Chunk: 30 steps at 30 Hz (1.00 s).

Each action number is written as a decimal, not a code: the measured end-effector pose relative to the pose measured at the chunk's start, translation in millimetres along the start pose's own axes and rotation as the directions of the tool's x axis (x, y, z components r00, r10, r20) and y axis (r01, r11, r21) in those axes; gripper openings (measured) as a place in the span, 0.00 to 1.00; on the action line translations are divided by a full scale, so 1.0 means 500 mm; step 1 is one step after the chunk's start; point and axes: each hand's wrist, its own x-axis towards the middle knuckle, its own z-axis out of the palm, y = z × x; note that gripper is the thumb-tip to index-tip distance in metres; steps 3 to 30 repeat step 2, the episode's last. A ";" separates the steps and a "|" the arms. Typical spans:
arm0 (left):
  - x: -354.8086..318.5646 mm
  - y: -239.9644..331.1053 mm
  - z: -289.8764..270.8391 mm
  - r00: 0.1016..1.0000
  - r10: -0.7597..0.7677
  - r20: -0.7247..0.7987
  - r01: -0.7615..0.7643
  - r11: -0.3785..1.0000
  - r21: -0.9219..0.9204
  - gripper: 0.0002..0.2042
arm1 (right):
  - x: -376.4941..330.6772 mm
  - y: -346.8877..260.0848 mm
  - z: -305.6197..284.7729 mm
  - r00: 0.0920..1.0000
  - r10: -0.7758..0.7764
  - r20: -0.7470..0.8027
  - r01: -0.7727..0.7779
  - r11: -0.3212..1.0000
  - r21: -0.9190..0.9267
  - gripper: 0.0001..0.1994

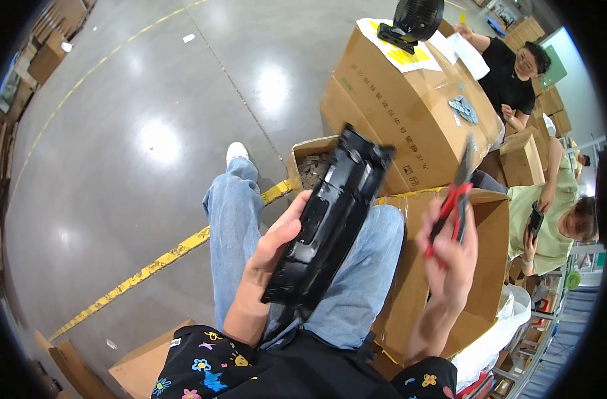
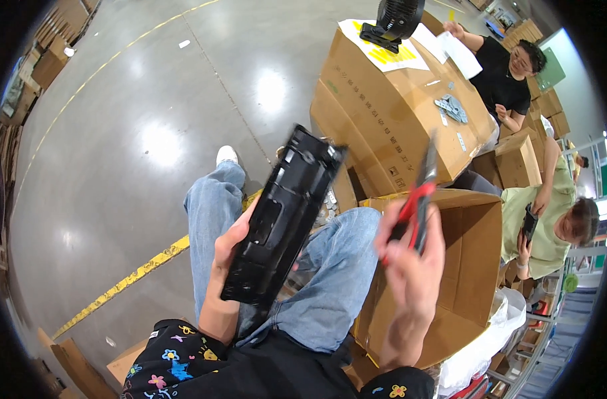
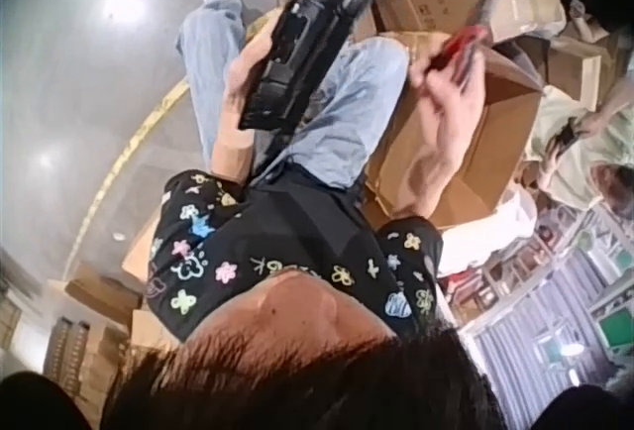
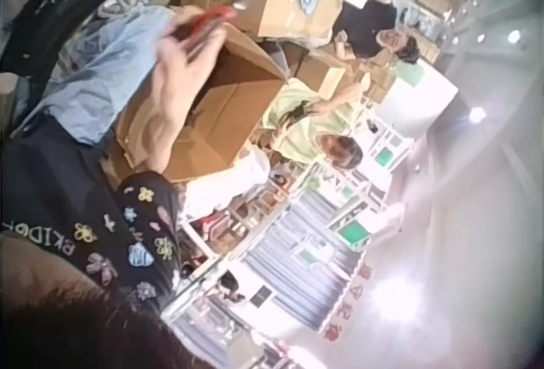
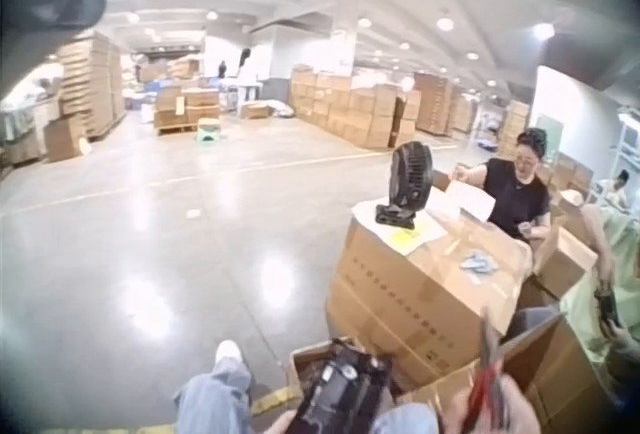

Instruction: Using pliers to remove small plastic pieces from larger components at a workstation.

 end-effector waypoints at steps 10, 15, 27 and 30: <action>0.009 -0.008 0.001 0.965 0.069 -0.251 -0.027 0.986 0.167 0.45 | -0.045 0.033 0.013 0.939 0.095 0.329 -0.217 0.908 0.358 0.41; 0.009 -0.008 0.001 0.965 0.069 -0.251 -0.027 0.986 0.167 0.45 | -0.045 0.033 0.013 0.939 0.095 0.329 -0.217 0.908 0.358 0.41; 0.009 -0.008 0.001 0.965 0.069 -0.251 -0.027 0.986 0.167 0.45 | -0.045 0.033 0.013 0.939 0.095 0.329 -0.217 0.908 0.358 0.41; 0.009 -0.008 0.001 0.965 0.069 -0.251 -0.027 0.986 0.167 0.45 | -0.045 0.033 0.013 0.939 0.095 0.329 -0.217 0.908 0.358 0.41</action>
